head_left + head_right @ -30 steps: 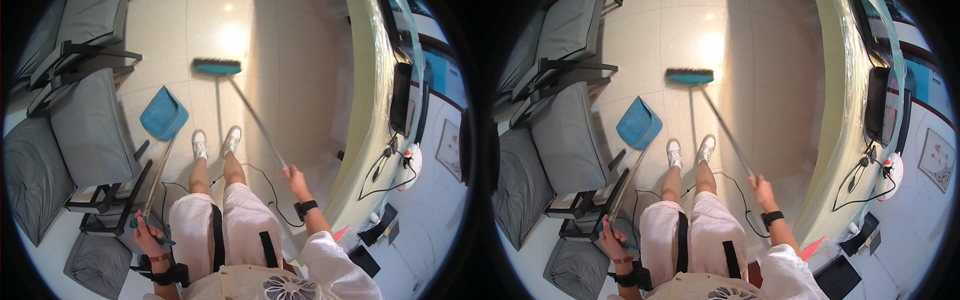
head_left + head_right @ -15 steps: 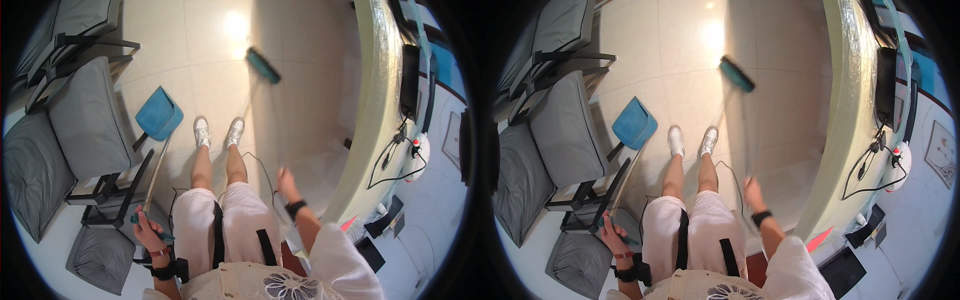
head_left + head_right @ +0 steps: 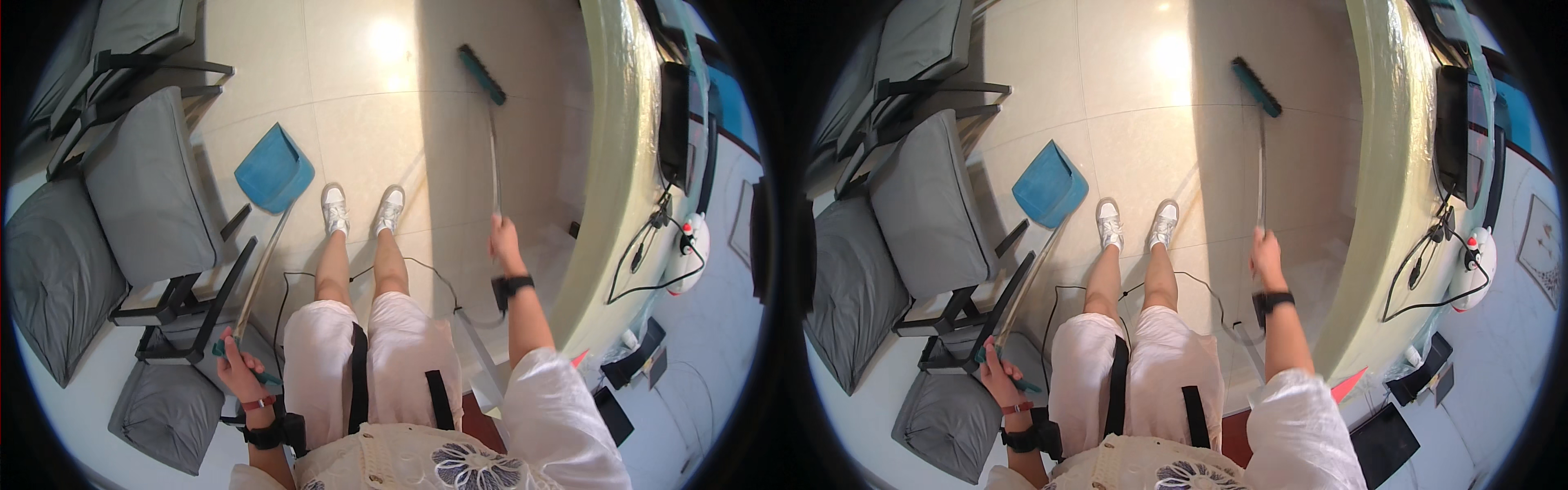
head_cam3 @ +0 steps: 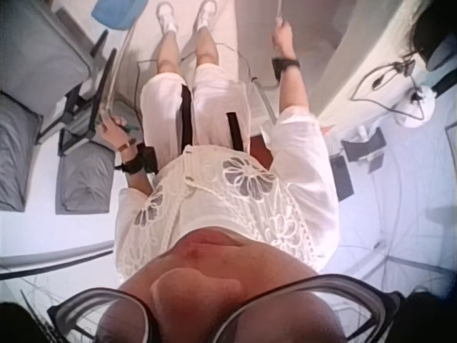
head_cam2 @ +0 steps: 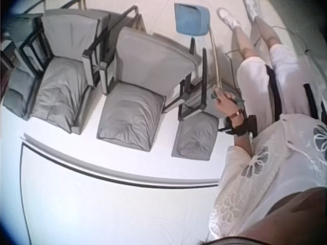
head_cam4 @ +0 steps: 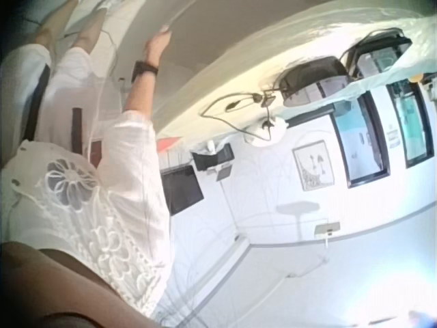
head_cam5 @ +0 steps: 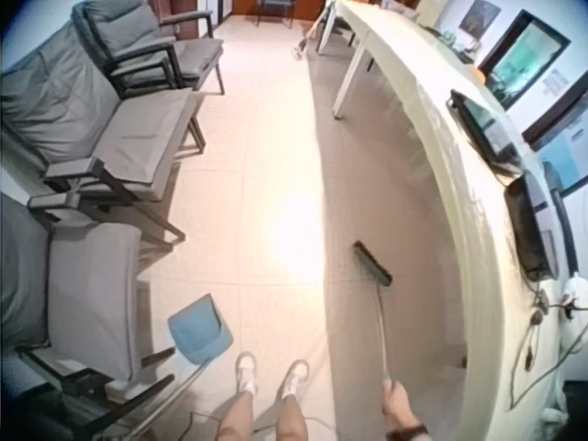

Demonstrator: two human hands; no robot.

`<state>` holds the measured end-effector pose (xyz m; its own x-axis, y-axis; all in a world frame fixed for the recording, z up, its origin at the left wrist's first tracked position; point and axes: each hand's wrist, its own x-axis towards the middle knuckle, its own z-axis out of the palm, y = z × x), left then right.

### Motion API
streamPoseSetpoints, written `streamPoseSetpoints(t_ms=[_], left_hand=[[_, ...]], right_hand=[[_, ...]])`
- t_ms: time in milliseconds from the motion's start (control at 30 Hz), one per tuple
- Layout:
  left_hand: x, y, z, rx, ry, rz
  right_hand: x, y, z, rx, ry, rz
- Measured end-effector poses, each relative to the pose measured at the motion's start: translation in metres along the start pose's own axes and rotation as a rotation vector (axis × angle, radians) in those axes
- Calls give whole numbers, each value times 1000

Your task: Sweep the floor using a broom and dustpan.

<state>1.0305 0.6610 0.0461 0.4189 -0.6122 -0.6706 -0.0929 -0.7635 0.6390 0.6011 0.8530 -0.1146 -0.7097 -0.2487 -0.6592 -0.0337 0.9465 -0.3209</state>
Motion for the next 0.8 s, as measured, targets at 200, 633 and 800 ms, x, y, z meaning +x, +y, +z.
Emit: streamPoseSetpoints(t_ms=[200,633,800], left_hand=[[-3,1,-7,25,27,-6],[-17,-6,-23,245,-58,47],[-4,-28,-41,676,-241,599]], right_hand=[[-80,14,65,-87,-154,82],[-29,-102,-37,-180,-175,-278],[138,-230,24,-256,-122,-422]])
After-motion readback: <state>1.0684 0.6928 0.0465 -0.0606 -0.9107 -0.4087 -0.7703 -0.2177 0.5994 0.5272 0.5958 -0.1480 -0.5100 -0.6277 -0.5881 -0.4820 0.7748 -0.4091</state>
